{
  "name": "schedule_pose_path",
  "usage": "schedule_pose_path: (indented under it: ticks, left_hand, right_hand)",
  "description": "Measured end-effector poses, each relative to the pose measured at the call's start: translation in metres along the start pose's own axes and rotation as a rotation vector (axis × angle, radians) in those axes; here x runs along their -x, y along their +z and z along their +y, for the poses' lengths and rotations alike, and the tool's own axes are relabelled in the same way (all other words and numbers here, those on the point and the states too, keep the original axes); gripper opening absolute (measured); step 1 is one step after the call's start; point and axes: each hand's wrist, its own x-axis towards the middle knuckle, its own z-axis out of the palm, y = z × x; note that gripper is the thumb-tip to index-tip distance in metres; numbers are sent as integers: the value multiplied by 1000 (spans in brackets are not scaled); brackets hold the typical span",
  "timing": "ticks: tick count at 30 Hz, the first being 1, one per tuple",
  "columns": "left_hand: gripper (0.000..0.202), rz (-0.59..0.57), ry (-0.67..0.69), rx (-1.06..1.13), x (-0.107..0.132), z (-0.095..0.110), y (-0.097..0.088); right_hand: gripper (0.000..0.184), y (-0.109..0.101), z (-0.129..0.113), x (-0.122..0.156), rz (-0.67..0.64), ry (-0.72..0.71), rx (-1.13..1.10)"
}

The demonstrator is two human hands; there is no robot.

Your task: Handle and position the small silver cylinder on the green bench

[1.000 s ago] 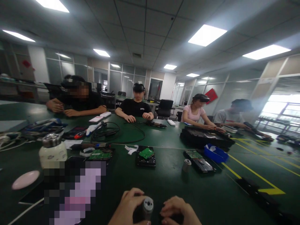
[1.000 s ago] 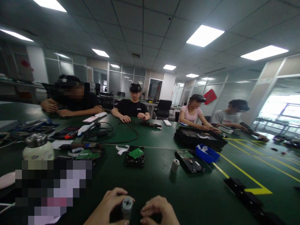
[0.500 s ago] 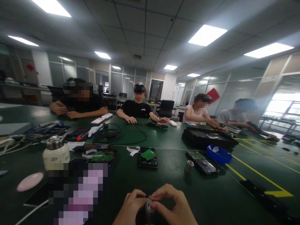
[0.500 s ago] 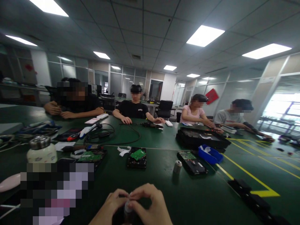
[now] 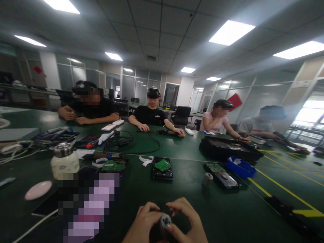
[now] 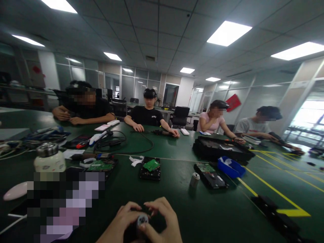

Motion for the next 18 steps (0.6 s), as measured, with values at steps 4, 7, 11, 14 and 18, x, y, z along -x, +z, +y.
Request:
schedule_pose_path:
  ticks: [4,7,11,14,18]
  left_hand:
    - [44,19,-4,-12,0,-2,0]
    - [39,10,58,-31,-2,-8,2]
    - [30,63,117,-75,-7,-22,9]
    - [26,80,145,-106,-11,-31,15]
    - [27,74,135,-124,-12,-34,18]
  right_hand:
    - [17,1,0,4,-71,-18,-28]
    - [12,5,2,4,-62,2,5]
    - [4,9,7,3,-34,0,-4]
    - [5,11,8,3,-16,3,-25]
    - [11,12,8,5,28,43,-10]
